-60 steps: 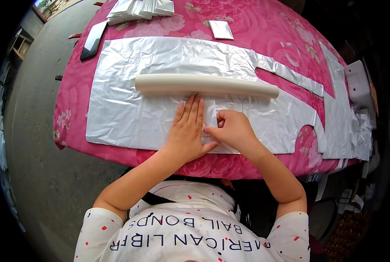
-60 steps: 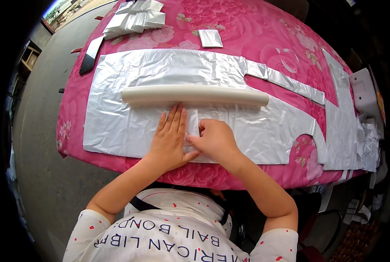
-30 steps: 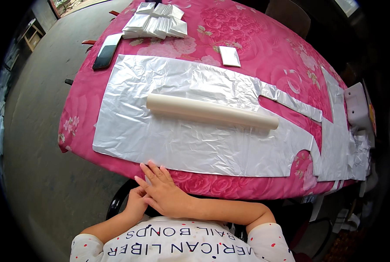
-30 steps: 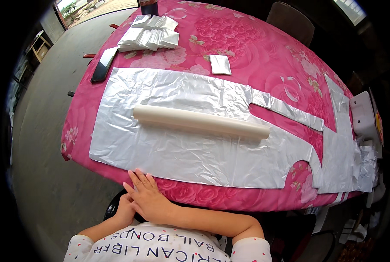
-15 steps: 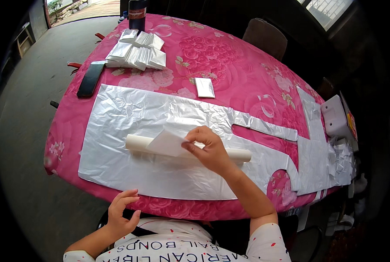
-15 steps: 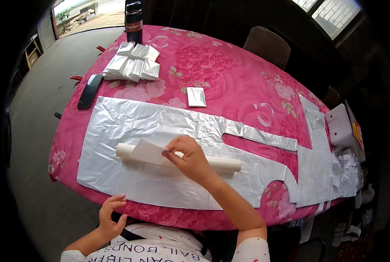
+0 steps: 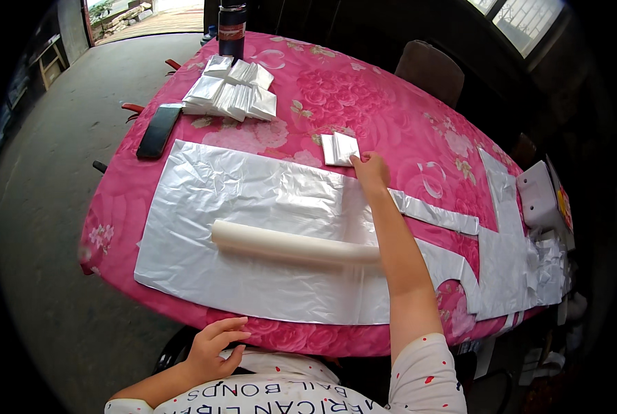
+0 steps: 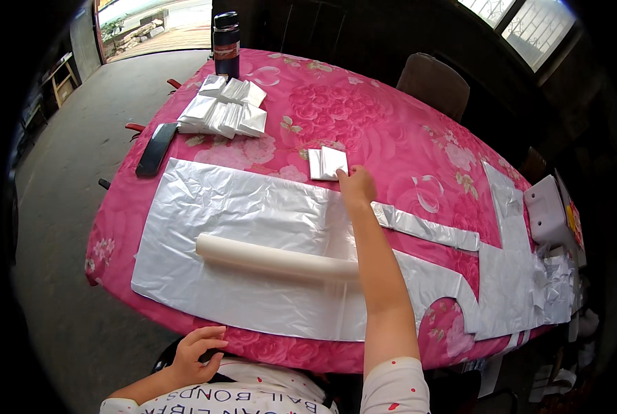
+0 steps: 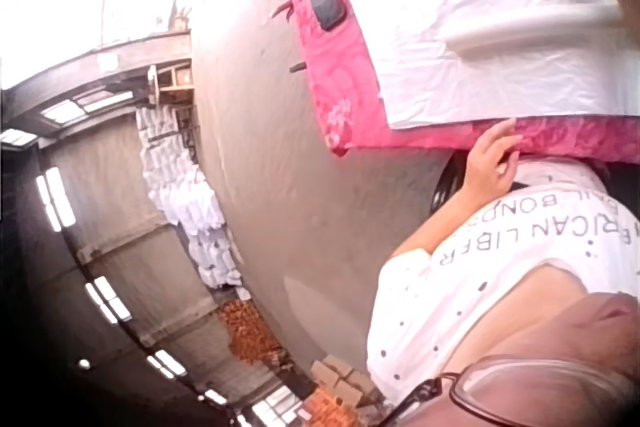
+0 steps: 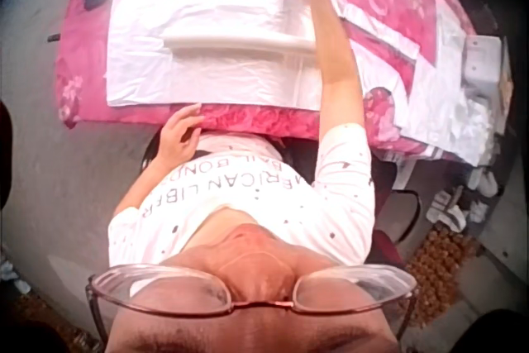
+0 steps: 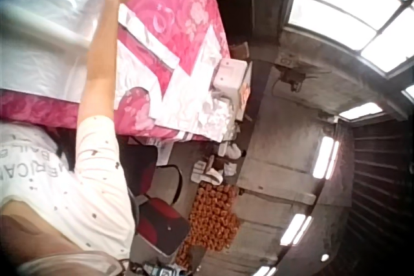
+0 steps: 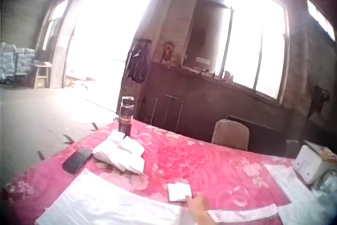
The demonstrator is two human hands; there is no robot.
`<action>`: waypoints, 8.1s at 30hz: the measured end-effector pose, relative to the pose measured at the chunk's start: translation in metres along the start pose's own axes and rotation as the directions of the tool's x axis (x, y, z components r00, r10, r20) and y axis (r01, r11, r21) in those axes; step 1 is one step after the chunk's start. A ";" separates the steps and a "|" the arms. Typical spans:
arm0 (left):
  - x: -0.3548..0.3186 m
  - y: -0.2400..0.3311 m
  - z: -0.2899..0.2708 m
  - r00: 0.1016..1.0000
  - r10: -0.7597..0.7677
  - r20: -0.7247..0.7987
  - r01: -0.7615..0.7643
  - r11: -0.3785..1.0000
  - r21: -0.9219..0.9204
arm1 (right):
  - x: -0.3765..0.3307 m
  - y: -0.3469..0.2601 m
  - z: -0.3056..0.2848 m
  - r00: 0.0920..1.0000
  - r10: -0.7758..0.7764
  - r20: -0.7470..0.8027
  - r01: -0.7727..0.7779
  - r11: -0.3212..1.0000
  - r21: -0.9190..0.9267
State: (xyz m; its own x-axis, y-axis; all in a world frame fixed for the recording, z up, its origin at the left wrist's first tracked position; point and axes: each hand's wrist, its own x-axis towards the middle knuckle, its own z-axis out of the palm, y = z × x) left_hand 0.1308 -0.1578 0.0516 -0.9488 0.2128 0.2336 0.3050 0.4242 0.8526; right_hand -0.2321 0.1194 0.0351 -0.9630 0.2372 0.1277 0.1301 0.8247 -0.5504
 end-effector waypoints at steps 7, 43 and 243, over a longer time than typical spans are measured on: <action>0.004 -0.001 0.002 0.993 0.111 0.031 -0.113 0.990 0.086 | -0.098 0.012 -0.063 0.854 -0.357 0.379 0.293 0.931 0.216; 0.131 0.031 0.144 0.911 0.093 0.402 -0.285 0.847 0.448 | -0.177 0.336 -0.202 0.938 -0.011 -0.348 -0.129 0.917 -0.377; 0.146 -0.033 0.135 0.831 0.298 0.470 -0.542 0.625 0.562 | -0.202 -0.172 0.106 0.656 -0.666 0.354 0.566 0.745 0.353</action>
State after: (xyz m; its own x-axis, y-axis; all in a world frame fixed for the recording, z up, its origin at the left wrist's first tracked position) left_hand -0.0066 -0.0218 -0.0061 -0.6589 0.7167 0.2285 0.7509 0.6446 0.1438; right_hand -0.0854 -0.1251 0.0164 -0.8021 -0.5758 0.1584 -0.5314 0.5670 -0.6294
